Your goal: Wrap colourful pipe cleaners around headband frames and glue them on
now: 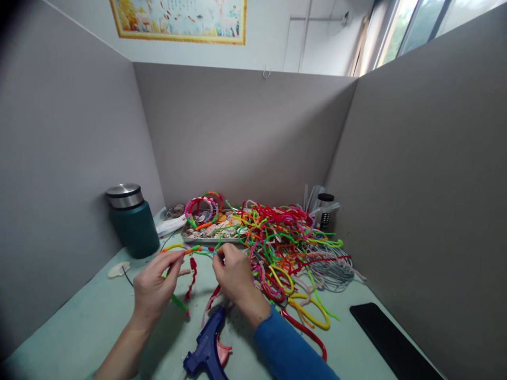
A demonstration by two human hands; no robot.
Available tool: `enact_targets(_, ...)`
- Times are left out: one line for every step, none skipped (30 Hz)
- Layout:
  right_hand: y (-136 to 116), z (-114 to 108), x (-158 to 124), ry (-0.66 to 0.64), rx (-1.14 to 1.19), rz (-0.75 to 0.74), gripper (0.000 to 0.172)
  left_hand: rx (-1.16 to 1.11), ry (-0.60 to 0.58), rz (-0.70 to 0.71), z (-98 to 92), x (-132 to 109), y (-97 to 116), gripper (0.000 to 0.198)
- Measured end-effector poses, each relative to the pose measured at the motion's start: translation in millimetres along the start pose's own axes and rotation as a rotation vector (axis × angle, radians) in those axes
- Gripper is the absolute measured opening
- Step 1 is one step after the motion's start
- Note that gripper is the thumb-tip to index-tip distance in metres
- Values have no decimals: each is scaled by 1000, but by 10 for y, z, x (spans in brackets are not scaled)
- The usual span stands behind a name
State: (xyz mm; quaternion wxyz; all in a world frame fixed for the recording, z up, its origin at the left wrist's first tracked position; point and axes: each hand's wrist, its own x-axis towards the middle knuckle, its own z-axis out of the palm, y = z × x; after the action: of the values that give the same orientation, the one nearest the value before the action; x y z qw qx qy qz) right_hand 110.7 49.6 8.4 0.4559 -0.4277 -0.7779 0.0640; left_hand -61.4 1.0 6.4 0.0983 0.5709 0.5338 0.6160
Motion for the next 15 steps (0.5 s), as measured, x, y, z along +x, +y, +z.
enact_targets(0, -3, 1, -3, 4, 5, 8, -14, 3, -24, 5, 6, 6, 20)
enact_targets(2, -6, 2, -3, 10, 12, 9, -40, 9, -59, 11, 13, 18, 21)
enact_targets(5, -8, 4, 0, 17, 18, 9, -75, 21, -101, 18, 22, 33, 24)
enact_targets(9, -9, 5, 5, 24, 25, 8, -113, 35, -145, 26, 32, 49, 29)
enact_targets(13, -10, 6, 9, 31, 29, 8, -149, 46, -186, 32, 41, 65, 35)
enact_targets(17, -10, 7, 14, 38, 33, 8, -178, 54, -218, 38, 49, 77, 40)
enact_targets(20, -10, 8, 19, 44, 35, 8, -196, 54, -238, 42, 56, 83, 43)
enact_targets(22, -10, 8, 23, 49, 36, 8, -206, 52, -250, 45, 61, 82, 44)
enact_targets(23, -10, 8, 24, 53, 35, 8, -210, 51, -255, 47, 65, 73, 44)
enact_targets(22, -12, 7, 24, 58, 32, 8, -209, 49, -254, 49, 68, 57, 42)
enact_targets(21, -14, 6, 21, 62, 29, 8, -202, 47, -247, 50, 69, 35, 41)
enact_targets(19, -16, 5, 17, 67, 25, 8, -188, 44, -232, 50, 69, 11, 38)
enact_targets(18, -18, 5, 11, 72, 21, 8, -168, 39, -211, 49, 68, -14, 36)
enact_targets(16, -19, 5, 6, 77, 18, 8, -145, 32, -186, 48, 65, -37, 34)
enact_targets(16, -20, 5, 2, 83, 17, 8, -120, 25, -158, 46, 61, -58, 32)
